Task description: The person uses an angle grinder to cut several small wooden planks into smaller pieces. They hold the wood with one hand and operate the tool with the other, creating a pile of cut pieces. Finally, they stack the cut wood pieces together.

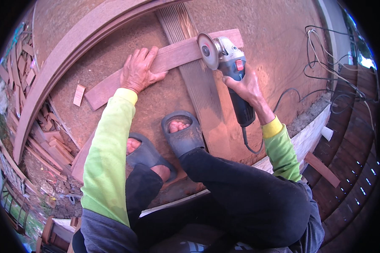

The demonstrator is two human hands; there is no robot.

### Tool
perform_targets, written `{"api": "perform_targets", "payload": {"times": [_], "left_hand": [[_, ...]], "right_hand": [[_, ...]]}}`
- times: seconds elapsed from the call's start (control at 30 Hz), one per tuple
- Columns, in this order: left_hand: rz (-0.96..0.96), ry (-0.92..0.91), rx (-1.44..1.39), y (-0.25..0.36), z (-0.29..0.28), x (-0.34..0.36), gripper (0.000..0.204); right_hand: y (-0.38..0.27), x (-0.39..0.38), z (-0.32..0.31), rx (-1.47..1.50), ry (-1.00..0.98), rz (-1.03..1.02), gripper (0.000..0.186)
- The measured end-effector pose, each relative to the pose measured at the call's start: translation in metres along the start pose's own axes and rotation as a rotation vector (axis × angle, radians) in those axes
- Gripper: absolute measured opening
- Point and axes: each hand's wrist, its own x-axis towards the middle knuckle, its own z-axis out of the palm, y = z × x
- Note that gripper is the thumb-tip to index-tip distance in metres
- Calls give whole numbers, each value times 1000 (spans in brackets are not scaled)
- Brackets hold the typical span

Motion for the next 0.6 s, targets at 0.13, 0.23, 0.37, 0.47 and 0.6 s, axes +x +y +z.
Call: {"api": "perform_targets", "payload": {"times": [0.13, 0.23, 0.37, 0.47, 0.6], "left_hand": [[-25, -27, -11, 2, -1, 1, 78], [-21, -20, -12, 1, -3, 1, 78], [-27, -22, -13, 2, -3, 0, 78], [-33, -22, -17, 2, -3, 0, 77], [-24, -2, -15, 2, -3, 0, 77]], "right_hand": [[2, 2, 1, -1, 4, -7, 61], [-4, 1, -1, 0, 1, -13, 61], [-2, 4, 0, -22, 13, -24, 62], [0, 6, 1, -22, 18, -32, 62], [-5, 6, -1, -23, 13, -22, 61]]}}
